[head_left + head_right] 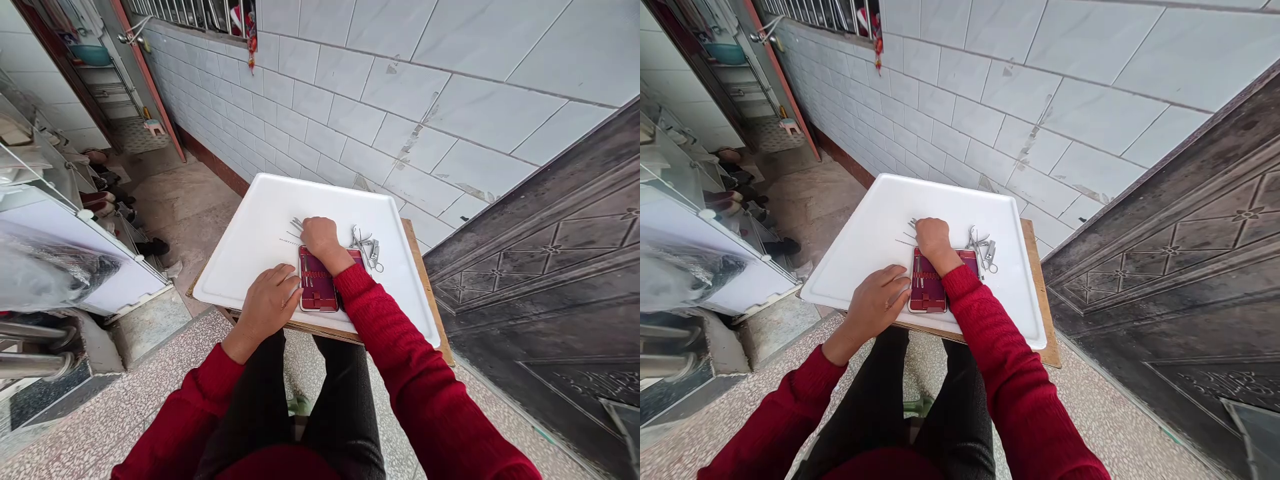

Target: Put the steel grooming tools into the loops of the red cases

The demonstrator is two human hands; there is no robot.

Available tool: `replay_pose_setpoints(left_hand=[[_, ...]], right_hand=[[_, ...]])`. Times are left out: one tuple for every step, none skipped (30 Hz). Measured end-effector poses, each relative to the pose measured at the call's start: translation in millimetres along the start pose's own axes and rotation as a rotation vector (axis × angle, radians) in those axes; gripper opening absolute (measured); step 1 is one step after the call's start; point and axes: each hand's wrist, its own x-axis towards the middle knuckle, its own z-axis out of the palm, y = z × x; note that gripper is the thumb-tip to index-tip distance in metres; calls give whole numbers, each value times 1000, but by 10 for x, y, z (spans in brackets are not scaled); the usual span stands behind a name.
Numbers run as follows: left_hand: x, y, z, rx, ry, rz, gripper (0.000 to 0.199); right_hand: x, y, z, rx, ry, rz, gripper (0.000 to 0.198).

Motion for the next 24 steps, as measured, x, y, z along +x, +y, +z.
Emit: replay_pose_setpoints(left_hand=[[0, 0, 0, -4, -3, -1, 20], [1, 1, -1, -7, -3, -2, 20], [2, 2, -2, -8, 0, -1, 20], [4, 3, -4, -9, 3, 1, 20], [6, 4, -6, -9, 4, 3, 20], [9, 6, -8, -10, 6, 5, 20], [11, 6, -10, -10, 6, 6, 20], [14, 7, -11, -10, 6, 5, 20], [15, 7, -12, -10, 6, 5, 20], [16, 6, -12, -11, 4, 3, 21], [16, 5, -11, -10, 3, 2, 21], [15, 4, -9, -10, 1, -1, 22], [13, 3, -7, -9, 0, -4, 22], [11, 1, -4, -9, 1, -6, 22], [8, 0, -1, -9, 3, -8, 23], [5, -3, 1, -9, 5, -10, 23], [2, -5, 4, -9, 7, -11, 22], [0, -8, 6, -10, 9, -11, 22], [-2, -11, 8, -9, 11, -9, 22], [-4, -14, 9, -8, 12, -8, 22], [-4, -16, 9, -8, 13, -6, 22], [-5, -18, 8, -7, 13, -5, 22], [-4, -18, 7, -6, 10, -6, 22], [-3, -17, 5, -5, 4, -9, 22]], right_hand=[[-8, 3, -1, 3, 2, -2, 33], [-15, 7, -3, 9, 2, -3, 33], [-21, 9, -5, 16, 5, -2, 32], [-25, 12, -7, 23, 9, 1, 32], [-28, 14, -8, 31, 11, 5, 32], [-29, 18, -8, 41, 13, 12, 31], [-29, 25, -6, 53, 14, 23, 31], [-28, 35, -4, 71, 16, 35, 31], [-25, 50, 1, 97, 20, 49, 29], [-23, 69, 8, 135, 26, 68, 28], [-20, 92, 17, 185, 39, 88, 25], [-19, 117, 28, 250, 58, 105, 22], [-18, 144, 42, 330, 83, 120, 18], [-19, 170, 58, 427, 108, 134, 14], [-23, 193, 74, 544, 126, 146, 11], [-30, 212, 90, 679, 128, 156, 9], [-40, 228, 103, 830, 117, 167, 9], [-54, 241, 112, 993, 92, 179, 12], [-72, 251, 115, 1158, 54, 188, 15], [-95, 261, 110, 1319, 12, 192, 18], [-122, 270, 97, 1469, -29, 195, 19], [-154, 281, 77, 1603, -68, 197, 17], [-190, 293, 53, 1715, -110, 200, 13], [-231, 304, 29, 1804, -151, 200, 10]])
